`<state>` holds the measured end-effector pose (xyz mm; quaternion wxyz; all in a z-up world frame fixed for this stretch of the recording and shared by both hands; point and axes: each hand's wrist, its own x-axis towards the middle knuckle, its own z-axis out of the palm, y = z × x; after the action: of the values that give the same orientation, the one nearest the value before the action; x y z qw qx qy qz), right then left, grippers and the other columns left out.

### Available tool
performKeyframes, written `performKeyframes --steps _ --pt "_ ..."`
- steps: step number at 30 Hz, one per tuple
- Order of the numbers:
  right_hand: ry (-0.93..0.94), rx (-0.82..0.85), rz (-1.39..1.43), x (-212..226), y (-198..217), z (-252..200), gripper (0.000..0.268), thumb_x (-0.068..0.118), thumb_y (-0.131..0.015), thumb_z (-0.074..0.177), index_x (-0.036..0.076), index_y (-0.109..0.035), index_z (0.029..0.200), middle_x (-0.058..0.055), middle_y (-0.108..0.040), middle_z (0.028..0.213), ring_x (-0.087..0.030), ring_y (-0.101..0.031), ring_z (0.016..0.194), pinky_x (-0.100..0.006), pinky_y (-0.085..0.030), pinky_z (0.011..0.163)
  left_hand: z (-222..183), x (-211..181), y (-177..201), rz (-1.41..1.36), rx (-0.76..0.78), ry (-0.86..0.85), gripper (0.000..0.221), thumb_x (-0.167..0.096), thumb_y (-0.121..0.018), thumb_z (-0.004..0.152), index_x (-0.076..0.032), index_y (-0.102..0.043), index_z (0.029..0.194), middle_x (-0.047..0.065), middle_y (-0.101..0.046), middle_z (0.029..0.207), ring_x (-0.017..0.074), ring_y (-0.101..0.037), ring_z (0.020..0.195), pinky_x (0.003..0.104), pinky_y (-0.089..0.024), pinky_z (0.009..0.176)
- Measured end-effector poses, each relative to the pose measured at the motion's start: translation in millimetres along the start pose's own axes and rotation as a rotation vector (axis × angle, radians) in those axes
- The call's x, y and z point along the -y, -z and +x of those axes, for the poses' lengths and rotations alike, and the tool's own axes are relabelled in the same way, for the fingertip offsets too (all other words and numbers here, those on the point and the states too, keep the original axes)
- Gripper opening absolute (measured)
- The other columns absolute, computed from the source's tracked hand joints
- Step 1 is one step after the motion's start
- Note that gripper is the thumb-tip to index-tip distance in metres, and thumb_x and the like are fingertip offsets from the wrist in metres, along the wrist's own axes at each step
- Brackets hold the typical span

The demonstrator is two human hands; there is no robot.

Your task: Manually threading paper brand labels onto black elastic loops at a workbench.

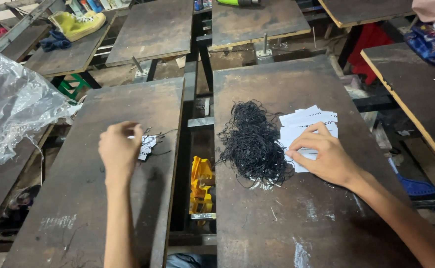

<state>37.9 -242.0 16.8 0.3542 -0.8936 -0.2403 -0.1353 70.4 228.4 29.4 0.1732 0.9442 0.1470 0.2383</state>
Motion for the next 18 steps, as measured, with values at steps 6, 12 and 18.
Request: performKeyframes --steps 6,12,18 --pt "-0.069 0.113 -0.028 -2 0 2 0.008 0.018 -0.076 0.087 0.019 -0.082 0.082 0.004 -0.080 0.095 -0.019 -0.057 0.108 -0.037 -0.048 0.099 -35 -73 -12 -0.211 0.157 -0.242 0.025 -0.027 -0.062 0.091 -0.014 -0.081 0.100 0.012 -0.077 0.076 0.0436 -0.072 0.074 0.050 -0.056 0.070" --pt "-0.108 0.153 -0.038 4 4 3 0.006 0.020 -0.075 0.088 0.019 -0.081 0.089 0.003 -0.080 0.101 -0.021 -0.055 0.113 -0.039 -0.048 0.102 -108 -131 -6 -0.231 0.558 -0.376 0.025 -0.021 -0.067 0.086 -0.010 -0.081 0.103 0.019 -0.079 0.085 0.0443 -0.074 0.080 0.051 -0.059 0.073" --pt "-0.126 0.060 -0.076 -10 19 10 0.007 0.028 -0.076 0.086 0.022 -0.081 0.085 0.013 -0.080 0.094 -0.017 -0.052 0.112 -0.030 -0.049 0.056 -160 -145 -13 -0.159 0.755 -0.505 0.017 -0.020 -0.069 0.097 -0.018 -0.077 0.112 0.001 -0.077 0.071 0.0130 -0.067 0.050 0.028 -0.063 0.059"
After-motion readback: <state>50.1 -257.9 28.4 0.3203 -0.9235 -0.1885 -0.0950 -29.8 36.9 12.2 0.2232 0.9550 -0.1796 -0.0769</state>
